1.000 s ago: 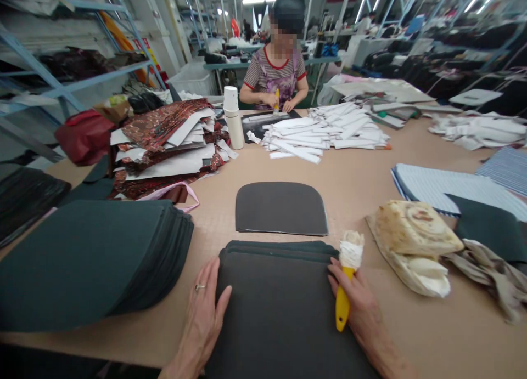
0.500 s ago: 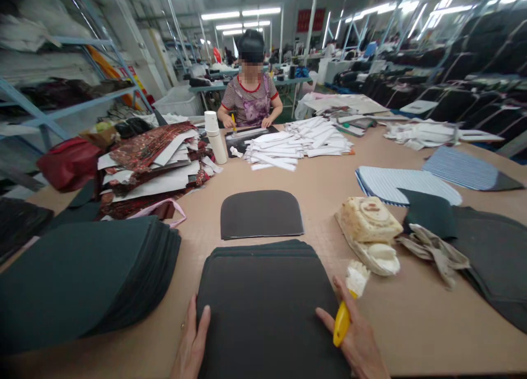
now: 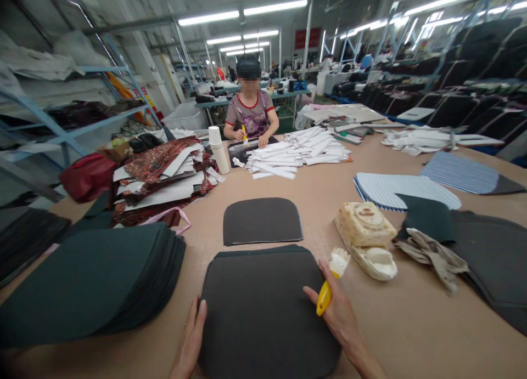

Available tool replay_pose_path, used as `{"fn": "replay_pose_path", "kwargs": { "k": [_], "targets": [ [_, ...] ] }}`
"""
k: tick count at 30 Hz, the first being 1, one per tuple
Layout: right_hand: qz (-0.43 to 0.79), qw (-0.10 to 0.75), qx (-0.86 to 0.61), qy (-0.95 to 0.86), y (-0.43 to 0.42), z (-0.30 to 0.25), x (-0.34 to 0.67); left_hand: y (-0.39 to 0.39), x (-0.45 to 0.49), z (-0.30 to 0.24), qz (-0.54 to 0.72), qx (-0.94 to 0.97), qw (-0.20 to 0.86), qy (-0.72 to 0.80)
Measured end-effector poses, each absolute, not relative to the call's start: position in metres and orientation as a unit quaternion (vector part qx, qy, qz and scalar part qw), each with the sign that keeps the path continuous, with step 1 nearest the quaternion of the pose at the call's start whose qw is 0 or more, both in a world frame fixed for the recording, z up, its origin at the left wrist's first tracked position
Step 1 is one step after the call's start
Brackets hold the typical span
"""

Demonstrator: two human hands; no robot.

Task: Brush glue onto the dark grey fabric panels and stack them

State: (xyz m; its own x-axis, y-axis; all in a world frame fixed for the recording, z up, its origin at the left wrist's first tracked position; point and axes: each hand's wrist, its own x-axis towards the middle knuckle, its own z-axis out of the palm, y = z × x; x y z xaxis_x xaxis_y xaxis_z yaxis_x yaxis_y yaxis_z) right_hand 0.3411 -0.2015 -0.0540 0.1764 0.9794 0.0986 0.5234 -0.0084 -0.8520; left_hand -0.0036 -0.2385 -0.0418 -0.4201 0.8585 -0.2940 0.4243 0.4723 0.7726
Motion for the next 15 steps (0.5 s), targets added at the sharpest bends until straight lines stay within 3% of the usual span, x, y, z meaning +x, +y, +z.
{"fn": "replay_pose_path", "kwargs": {
  "k": [5,11,15],
  "targets": [
    [0.287,0.408,-0.665,-0.556,-0.200,-0.055,0.336,-0.238,0.002,-0.032,0.311,0.338,0.423,0.781],
    [0.280,0.437,-0.659,-0.545,-0.192,-0.059,0.327,-0.236,0.000,-0.032,0.323,0.346,0.411,0.779],
    [0.234,0.396,-0.662,-0.593,-0.192,-0.059,0.339,-0.238,0.000,-0.031,0.325,0.339,0.401,0.786]
  ]
}}
